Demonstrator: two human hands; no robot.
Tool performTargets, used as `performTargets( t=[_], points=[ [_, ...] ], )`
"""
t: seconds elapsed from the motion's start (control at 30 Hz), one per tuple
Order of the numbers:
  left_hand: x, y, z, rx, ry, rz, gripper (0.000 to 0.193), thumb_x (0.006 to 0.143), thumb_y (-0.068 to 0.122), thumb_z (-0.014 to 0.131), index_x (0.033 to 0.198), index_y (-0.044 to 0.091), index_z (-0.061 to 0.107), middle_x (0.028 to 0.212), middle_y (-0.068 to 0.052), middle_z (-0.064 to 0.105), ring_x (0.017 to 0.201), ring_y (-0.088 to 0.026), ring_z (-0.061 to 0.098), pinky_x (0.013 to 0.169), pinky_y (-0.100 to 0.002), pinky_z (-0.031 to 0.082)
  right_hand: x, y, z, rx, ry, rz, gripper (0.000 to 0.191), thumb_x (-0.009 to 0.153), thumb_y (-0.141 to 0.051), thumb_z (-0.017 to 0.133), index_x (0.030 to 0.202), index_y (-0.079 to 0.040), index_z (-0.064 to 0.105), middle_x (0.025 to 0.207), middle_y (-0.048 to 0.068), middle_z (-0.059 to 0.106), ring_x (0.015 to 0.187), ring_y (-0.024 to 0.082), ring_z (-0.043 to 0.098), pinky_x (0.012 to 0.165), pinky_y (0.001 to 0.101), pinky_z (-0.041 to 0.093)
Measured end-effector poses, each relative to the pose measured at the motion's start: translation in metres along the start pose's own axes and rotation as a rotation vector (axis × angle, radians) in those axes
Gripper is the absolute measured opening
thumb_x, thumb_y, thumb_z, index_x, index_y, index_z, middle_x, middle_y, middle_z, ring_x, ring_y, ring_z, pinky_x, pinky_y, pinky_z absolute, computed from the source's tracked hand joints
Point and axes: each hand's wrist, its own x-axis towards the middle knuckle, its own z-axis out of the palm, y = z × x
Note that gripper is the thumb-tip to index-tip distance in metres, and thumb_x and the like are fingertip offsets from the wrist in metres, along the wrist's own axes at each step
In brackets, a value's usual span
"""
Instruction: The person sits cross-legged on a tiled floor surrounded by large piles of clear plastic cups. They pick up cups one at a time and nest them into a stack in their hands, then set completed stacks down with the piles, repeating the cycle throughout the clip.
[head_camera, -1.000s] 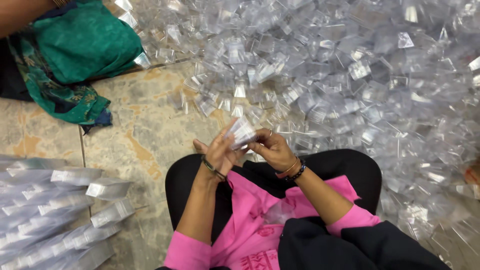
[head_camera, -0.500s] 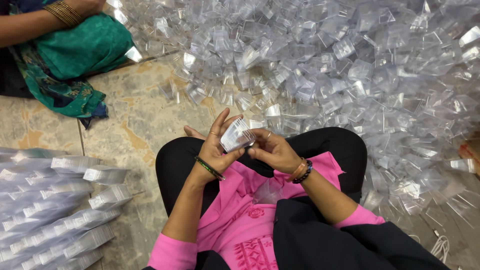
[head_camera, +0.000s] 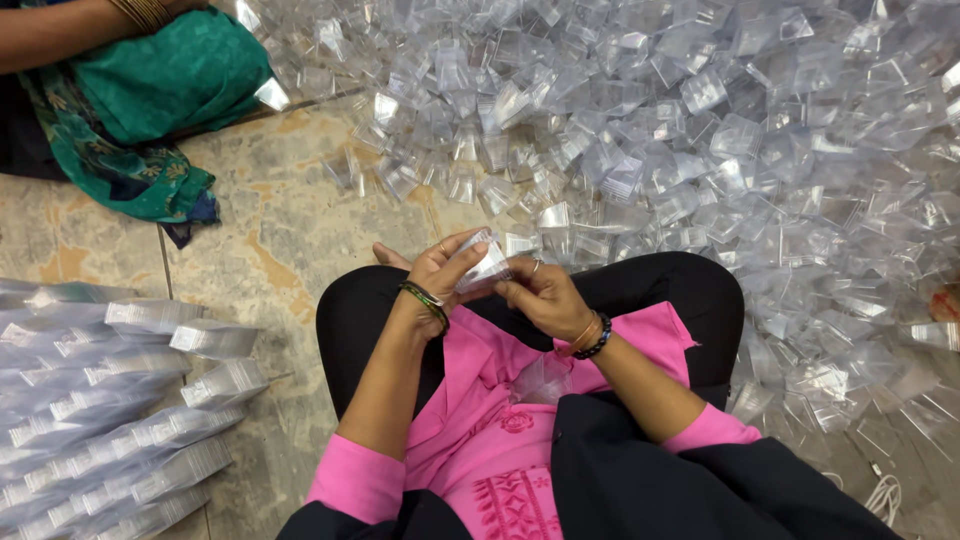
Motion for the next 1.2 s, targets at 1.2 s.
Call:
performTargets(
  t=[1.2],
  points=[
    [-0.056,-0.035,0.032,0.71,0.12,0.466,0.045,0.095,0.033,0.08,0.127,0.002,0.071,0.117,-0.009,0.076,0.109,-0.013,0.071,0.092,-0.027,0.056,-0.068,-0.028,-0.037,-0.04,-0.135,0.19,0.027,0.105,-0.019,0.063,0.123,-0.001,0.073,0.096,-0.002,0.07,0.083,0.003,0.057,0.069,0.0231,0.047]
  ],
)
